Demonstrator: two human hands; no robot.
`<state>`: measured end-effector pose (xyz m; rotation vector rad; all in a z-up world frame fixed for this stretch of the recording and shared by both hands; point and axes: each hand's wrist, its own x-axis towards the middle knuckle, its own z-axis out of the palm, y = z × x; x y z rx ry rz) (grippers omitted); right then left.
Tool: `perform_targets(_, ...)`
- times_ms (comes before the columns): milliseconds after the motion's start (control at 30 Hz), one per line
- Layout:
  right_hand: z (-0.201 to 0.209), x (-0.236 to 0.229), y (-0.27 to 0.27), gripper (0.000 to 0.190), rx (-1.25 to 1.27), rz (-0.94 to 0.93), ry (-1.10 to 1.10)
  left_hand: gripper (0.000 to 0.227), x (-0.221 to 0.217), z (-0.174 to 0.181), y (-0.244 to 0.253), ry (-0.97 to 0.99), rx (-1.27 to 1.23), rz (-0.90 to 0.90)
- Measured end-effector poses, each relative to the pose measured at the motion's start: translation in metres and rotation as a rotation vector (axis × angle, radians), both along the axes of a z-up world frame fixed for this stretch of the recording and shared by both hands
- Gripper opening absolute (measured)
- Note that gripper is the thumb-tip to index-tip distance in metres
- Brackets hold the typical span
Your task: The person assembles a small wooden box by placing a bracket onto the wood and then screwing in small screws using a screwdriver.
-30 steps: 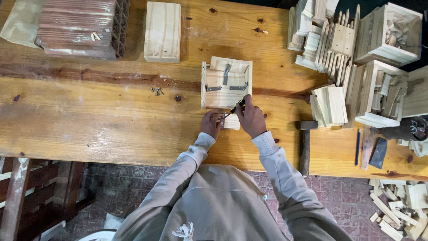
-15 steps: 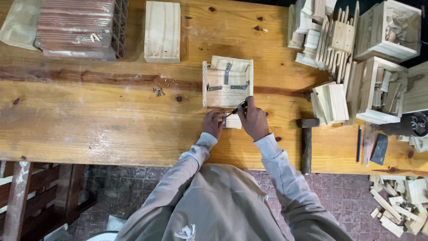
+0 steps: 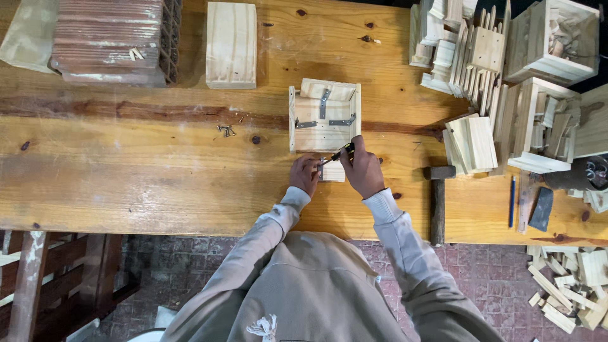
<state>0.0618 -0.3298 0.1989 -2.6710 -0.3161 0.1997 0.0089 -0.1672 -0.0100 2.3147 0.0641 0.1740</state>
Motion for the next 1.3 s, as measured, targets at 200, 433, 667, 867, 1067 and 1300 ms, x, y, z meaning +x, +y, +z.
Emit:
perform_targets(200, -0.002, -0.006, -0.001, 0.026, -0.023, 0.038, -0.050, 0.024, -0.002, 0.007, 0.002, -0.009, -0.005, -0.015)
perform_targets(433, -0.008, -0.002, -0.004, 0.029, -0.012, 0.024, -0.026, 0.021, -0.001, 0.019, 0.003, 0.027, -0.027, -0.016)
perform_targets(667, -0.011, -0.005, 0.002, 0.029, -0.062, 0.053, -0.086, 0.025, 0.000, -0.001, 0.000, 0.015, -0.020, -0.012)
perform_targets(867, -0.010, -0.021, 0.019, 0.024, -0.329, 0.211, -0.232, 0.026, 0.000, 0.004, -0.001, 0.071, 0.058, -0.032)
perform_targets(1067, -0.009, 0.003, 0.021, 0.030, -0.371, 0.392, -0.286, 0.020, 0.005, -0.009, -0.002, 0.133, 0.037, -0.028)
perform_targets(1300, 0.026, 0.007, 0.018, 0.019, -0.224, 0.768, -0.147, 0.025, 0.003, -0.034, -0.004, -0.081, 0.007, 0.001)
